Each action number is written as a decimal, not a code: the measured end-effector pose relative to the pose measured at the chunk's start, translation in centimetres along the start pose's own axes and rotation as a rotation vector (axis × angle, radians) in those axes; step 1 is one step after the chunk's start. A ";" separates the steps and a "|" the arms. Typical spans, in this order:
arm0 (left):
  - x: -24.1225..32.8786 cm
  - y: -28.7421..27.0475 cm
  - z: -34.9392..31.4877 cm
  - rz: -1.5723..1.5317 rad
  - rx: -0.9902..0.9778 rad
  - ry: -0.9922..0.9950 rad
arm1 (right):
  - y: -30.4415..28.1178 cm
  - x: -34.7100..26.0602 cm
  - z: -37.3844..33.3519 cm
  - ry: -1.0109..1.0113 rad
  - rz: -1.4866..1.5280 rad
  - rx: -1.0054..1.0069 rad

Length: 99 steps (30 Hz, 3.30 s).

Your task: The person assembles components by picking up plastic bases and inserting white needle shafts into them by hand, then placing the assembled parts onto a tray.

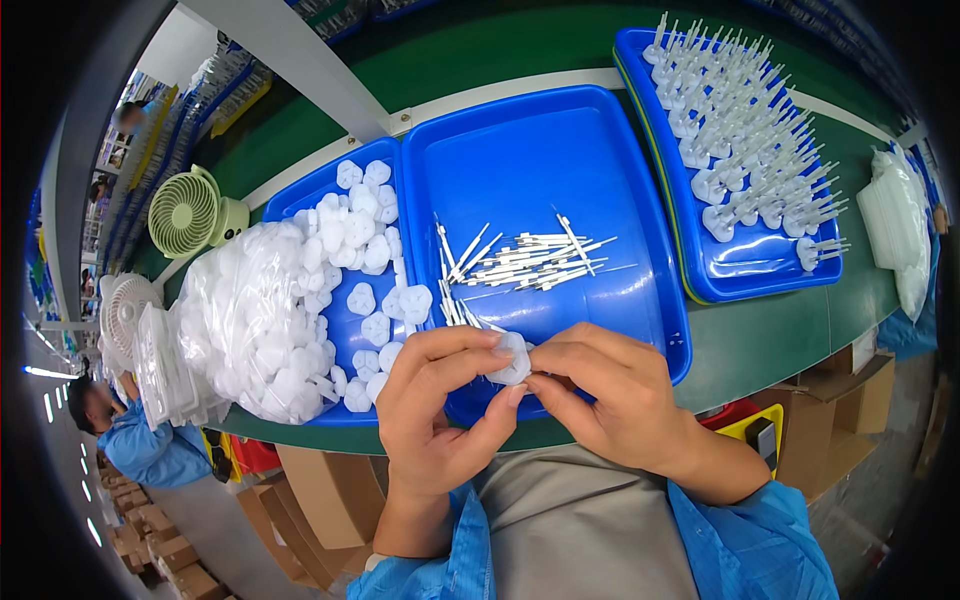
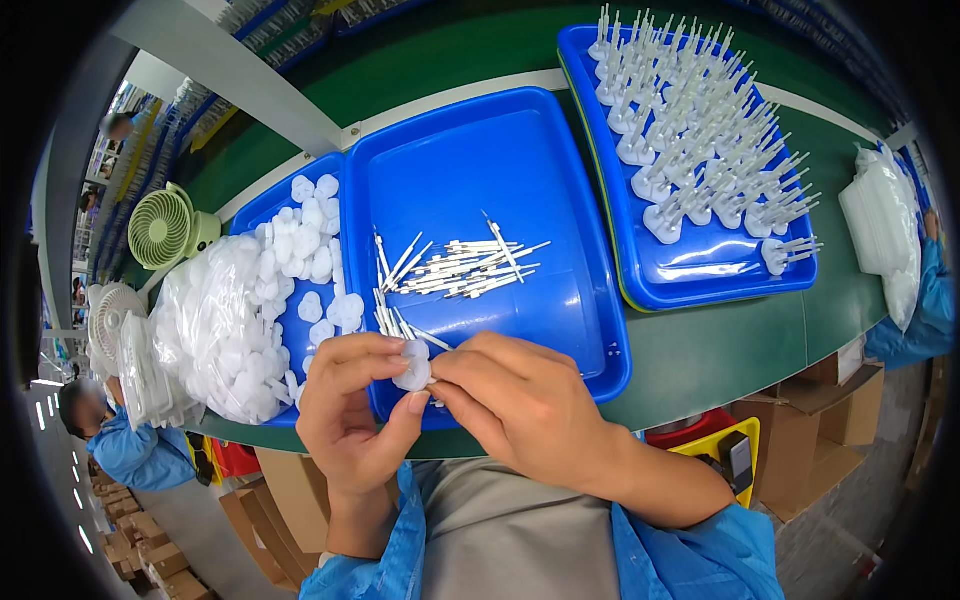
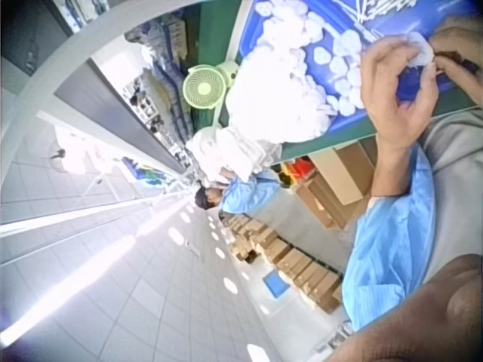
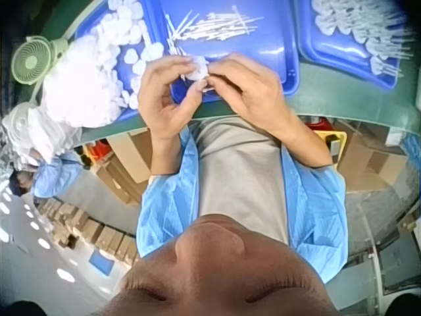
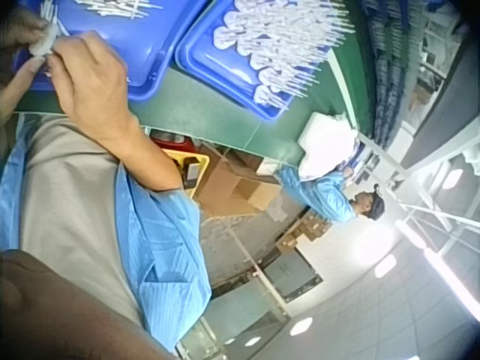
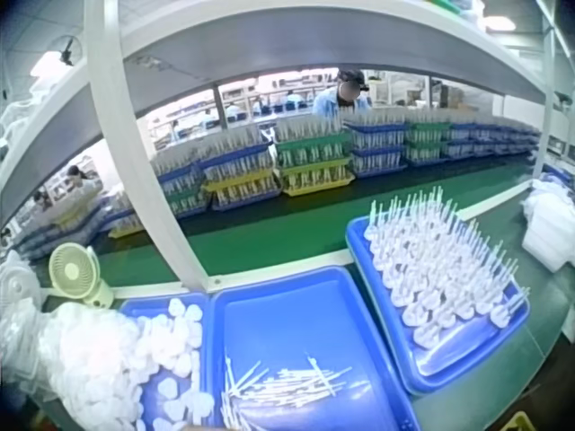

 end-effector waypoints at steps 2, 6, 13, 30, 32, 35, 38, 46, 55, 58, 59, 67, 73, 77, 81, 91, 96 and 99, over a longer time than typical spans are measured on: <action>0.4 0.0 0.1 0.043 0.007 0.085 | 0.1 -0.1 0.0 0.001 -0.008 -0.013; 0.7 0.1 0.2 0.049 -0.016 0.086 | 0.1 -0.2 -0.1 -0.019 -0.022 -0.010; 0.1 0.0 -0.3 -0.042 0.013 0.046 | 0.0 -0.5 -0.1 -0.001 -0.007 -0.017; -0.2 0.2 -0.4 -0.134 -0.048 0.012 | -0.4 -0.5 0.1 0.018 0.005 -0.090; -0.5 0.0 -0.4 -0.100 0.004 -0.062 | -1.4 -0.3 0.6 0.033 0.004 -0.154; -0.9 -0.8 -0.5 0.020 0.072 -0.040 | -2.8 -0.3 1.2 0.013 -0.335 -0.300; -1.5 -0.9 -0.9 -0.031 0.098 -0.119 | -3.1 0.9 0.8 0.121 -0.630 -0.469; -2.5 0.0 -1.2 -0.316 0.116 -0.380 | -2.4 0.3 1.5 0.078 -0.342 -0.260; -1.8 0.8 -1.1 -0.401 0.071 -0.359 | -1.3 -0.4 1.3 0.117 -0.065 -0.155; -1.8 0.8 -1.2 -0.399 0.066 -0.353 | -1.3 -0.4 1.0 0.112 -0.057 -0.150; -1.7 0.8 -1.2 -0.399 0.066 -0.353 | -1.4 -0.4 1.0 0.127 -0.048 -0.136; -1.5 0.7 -1.0 -0.355 0.062 -0.331 | -1.6 -0.2 0.9 0.239 0.019 -0.096; -2.2 0.5 -1.3 -0.376 0.040 -0.297 | -1.7 0.3 0.8 0.267 0.062 -0.054; -2.1 0.5 -1.2 -0.362 0.020 -0.260 | -1.2 0.5 0.6 0.309 0.120 -0.058; -2.5 0.2 -1.3 -0.374 0.017 -0.276 | -1.1 0.2 0.7 0.291 0.105 -0.071; -2.5 0.0 -1.4 -0.379 0.040 -0.261 | -0.3 0.6 0.3 0.313 0.173 -0.091; -2.9 -0.1 -1.5 -0.429 0.014 -0.289 | 0.0 0.7 0.3 0.301 0.218 -0.115; -2.8 -0.2 -1.6 -0.474 0.020 -0.330 | 0.3 0.5 0.1 0.247 0.185 -0.170</action>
Point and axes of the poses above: each hand's wrist, its own z-axis towards the middle knuckle, its own y-axis out of the palm, x = y × z, the point moved 5 cm from there along z, towards the middle knuckle, and after that the axes turned 6 degrees about z, right-handed, at the moved point
